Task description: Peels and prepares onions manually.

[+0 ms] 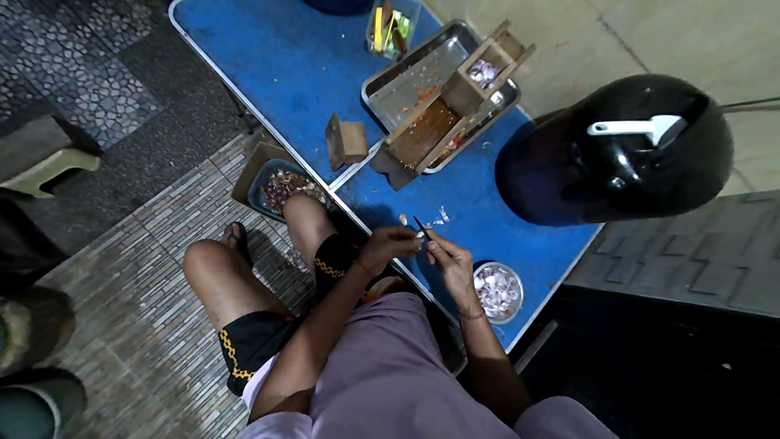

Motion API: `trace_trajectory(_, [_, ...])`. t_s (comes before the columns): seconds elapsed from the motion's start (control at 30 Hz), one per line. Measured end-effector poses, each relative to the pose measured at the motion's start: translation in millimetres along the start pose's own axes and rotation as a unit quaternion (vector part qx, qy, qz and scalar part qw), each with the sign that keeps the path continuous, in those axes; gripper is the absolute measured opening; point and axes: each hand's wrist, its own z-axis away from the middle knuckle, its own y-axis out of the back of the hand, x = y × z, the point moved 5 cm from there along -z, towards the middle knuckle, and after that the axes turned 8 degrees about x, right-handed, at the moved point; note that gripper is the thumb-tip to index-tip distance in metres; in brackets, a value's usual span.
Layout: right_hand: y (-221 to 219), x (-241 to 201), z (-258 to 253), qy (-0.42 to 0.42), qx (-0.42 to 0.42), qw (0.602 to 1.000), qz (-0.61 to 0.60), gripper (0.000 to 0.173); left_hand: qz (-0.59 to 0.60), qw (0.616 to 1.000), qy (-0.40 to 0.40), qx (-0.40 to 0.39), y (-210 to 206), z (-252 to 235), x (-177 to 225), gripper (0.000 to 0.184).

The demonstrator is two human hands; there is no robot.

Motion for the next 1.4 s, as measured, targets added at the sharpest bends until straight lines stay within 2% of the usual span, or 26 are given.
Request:
trace_trajectory(0.23, [12.0, 11.4, -14.6, -0.035, 0.036, 0.999, -0.015, 0.032, 0.014, 0.999, -0.028, -0.031, -3.4, 0.3, -1.3, 0.028])
trace_trajectory(0.33, [19.5, 19.5, -21.0, -0.065, 0.082, 0.994, -0.018, 0.033, 0.013, 0.998, -0.045, -0.041, -4.5, 0.8, -1.7, 0.026])
trace_trajectory(0.4, [24.8, 28.7, -25.1, -0.075, 0.092, 0.989, 0.089, 0.034, 0.032, 0.997, -0.044, -0.046, -5.5, 0.8, -1.7, 0.023])
trace_trajectory(0.5, [22.4, 36.4, -25.2, -0.110, 0.032, 0.952, 0.284, 0.043, 0.087, 0.995, -0.026, -0.050, -9.4, -1.0, -2.2, 0.024])
trace_trajectory(0.77, [17.4, 47.8, -34.4, -0.087, 0.065, 0.896, 0.431, 0.034, 0.127, 0.992, -0.010, -0.022, -9.1, -5.0, -9.0, 0.025])
trace_trajectory(0.9, [17.9, 45.8, -36.0, -0.063, 0.081, 0.916, 0.388, 0.024, 0.171, 0.985, 0.012, -0.017, -9.2, -7.9, -11.4, 0.025])
trace_trajectory(1.0, [16.5, 29.3, -26.0, -0.040, 0.066, 0.956, 0.284, 0.035, 0.183, 0.983, 0.006, 0.005, -7.0, -8.1, -11.4, 0.028])
trace_trajectory(1.1, [7.7, 10.8, -5.0, 0.017, 0.015, 0.983, 0.182, 0.047, 0.173, 0.984, 0.000, 0.031, -4.6, -7.2, -9.1, 0.030])
trace_trajectory(1.17, [0.8, 2.0, 8.7, 0.073, -0.001, 0.980, 0.184, 0.048, 0.179, 0.983, 0.004, 0.043, -4.8, -6.6, -7.8, 0.030])
trace_trajectory(1.27, [-6.4, -9.7, 19.0, 0.144, 0.018, 0.956, 0.255, 0.044, 0.186, 0.981, 0.018, 0.056, -7.7, -2.4, -3.4, 0.028])
trace_trajectory(1.4, [-10.5, -11.6, 18.7, 0.177, 0.028, 0.942, 0.282, 0.043, 0.158, 0.987, 0.001, 0.042, -6.3, 0.1, -4.0, 0.031])
